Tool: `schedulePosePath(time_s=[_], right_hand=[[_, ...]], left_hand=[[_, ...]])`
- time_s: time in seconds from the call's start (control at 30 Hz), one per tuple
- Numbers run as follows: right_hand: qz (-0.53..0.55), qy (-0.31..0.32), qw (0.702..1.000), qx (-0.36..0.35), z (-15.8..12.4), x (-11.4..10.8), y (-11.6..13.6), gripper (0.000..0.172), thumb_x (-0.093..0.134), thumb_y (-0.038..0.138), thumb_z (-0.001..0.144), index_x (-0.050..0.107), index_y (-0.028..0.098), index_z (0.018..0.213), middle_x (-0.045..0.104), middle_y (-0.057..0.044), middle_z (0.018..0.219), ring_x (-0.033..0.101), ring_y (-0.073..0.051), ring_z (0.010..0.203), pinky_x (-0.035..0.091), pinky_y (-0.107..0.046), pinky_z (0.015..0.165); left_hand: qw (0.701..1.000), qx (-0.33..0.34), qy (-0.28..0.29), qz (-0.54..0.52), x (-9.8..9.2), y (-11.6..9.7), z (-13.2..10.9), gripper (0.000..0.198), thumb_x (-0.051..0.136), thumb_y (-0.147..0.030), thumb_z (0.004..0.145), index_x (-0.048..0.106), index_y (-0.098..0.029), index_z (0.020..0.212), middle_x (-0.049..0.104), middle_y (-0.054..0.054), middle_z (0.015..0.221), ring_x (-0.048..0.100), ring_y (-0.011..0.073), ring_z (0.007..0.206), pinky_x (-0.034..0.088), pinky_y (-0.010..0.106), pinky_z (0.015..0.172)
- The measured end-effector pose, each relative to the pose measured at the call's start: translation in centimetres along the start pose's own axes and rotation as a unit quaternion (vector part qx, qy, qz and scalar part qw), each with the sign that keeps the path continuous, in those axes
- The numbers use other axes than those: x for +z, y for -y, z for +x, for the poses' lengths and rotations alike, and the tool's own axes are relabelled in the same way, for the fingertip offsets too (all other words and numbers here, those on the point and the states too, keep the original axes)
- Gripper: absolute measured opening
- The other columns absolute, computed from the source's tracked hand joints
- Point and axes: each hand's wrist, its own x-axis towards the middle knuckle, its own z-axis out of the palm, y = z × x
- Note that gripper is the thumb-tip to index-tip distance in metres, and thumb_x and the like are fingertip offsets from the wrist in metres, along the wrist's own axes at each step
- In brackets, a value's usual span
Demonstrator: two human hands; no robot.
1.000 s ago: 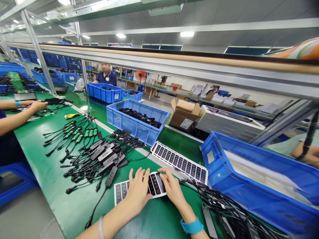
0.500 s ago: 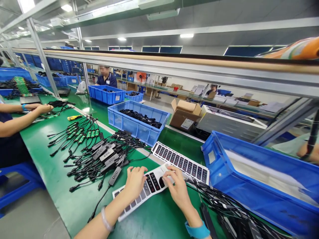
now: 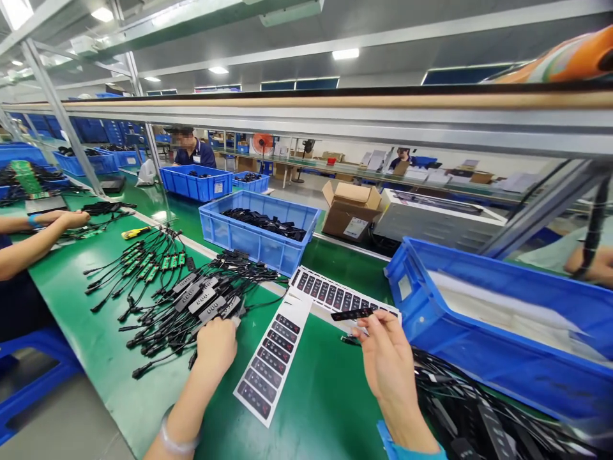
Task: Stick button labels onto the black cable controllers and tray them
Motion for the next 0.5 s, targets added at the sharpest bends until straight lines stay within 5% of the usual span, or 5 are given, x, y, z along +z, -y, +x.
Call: schedulePosePath(time_s=[0.07,0.13,0.27,0.4,0.5], right_hand=[[0.013,0.020,0.999,0.033,-0.7,0.6,0.3,0.032,0.074,0.045,0.074,0.055,0.024,0.090,0.053,0.001,0.080,0.056,-0.014,0.071,0.049,-0.026,0.060],[0.022,0.047,0.997,0.060,-1.4,1.0,0.3,0.034,0.076,0.044,0.073,0.055,0.024,0.091,0.053,0.002,0.080,0.055,-0.013,0.069,0.048,-0.026,0.060],[0.011,0.111,0.990,0.083,-2.6,1.7,-0.3,0.031,0.075,0.043,0.077,0.055,0.025,0.091,0.050,0.005,0.077,0.053,-0.009,0.062,0.045,-0.023,0.058],[-0.018,0.165,0.981,0.104,-3.4,2.0,-1.4,0.026,0.072,0.041,0.082,0.053,0.023,0.088,0.049,0.006,0.077,0.052,-0.006,0.055,0.043,-0.020,0.054],[-0.025,0.182,0.975,0.125,-3.5,2.1,-2.1,0.026,0.071,0.041,0.082,0.053,0.023,0.087,0.048,0.007,0.077,0.050,-0.005,0.052,0.042,-0.019,0.048]], left_hand=[[0.999,0.030,-0.001,-0.033,0.3,-0.6,0.3,0.010,0.053,-0.018,0.088,0.057,-0.013,0.095,0.065,0.016,0.098,0.067,0.0309,0.092,0.051,0.041,0.078],[0.978,0.059,0.030,-0.199,0.9,-1.6,0.3,0.017,0.046,-0.029,0.093,0.050,-0.017,0.105,0.063,0.011,0.098,0.068,0.0241,0.083,0.052,0.036,0.072],[0.797,0.073,0.153,-0.580,2.3,-4.2,-1.0,0.031,0.052,-0.043,0.090,0.042,-0.020,0.107,0.058,0.001,0.086,0.060,0.0136,0.062,0.050,0.027,0.056],[0.639,0.020,0.263,-0.723,3.4,-6.3,-2.9,0.058,0.076,-0.045,0.073,0.047,-0.019,0.115,0.056,-0.002,0.083,0.059,0.0101,0.062,0.048,0.023,0.055],[0.581,-0.002,0.318,-0.749,3.7,-7.1,-3.8,0.072,0.085,-0.033,0.063,0.046,-0.020,0.123,0.064,0.003,0.094,0.068,0.0156,0.074,0.053,0.028,0.066]])
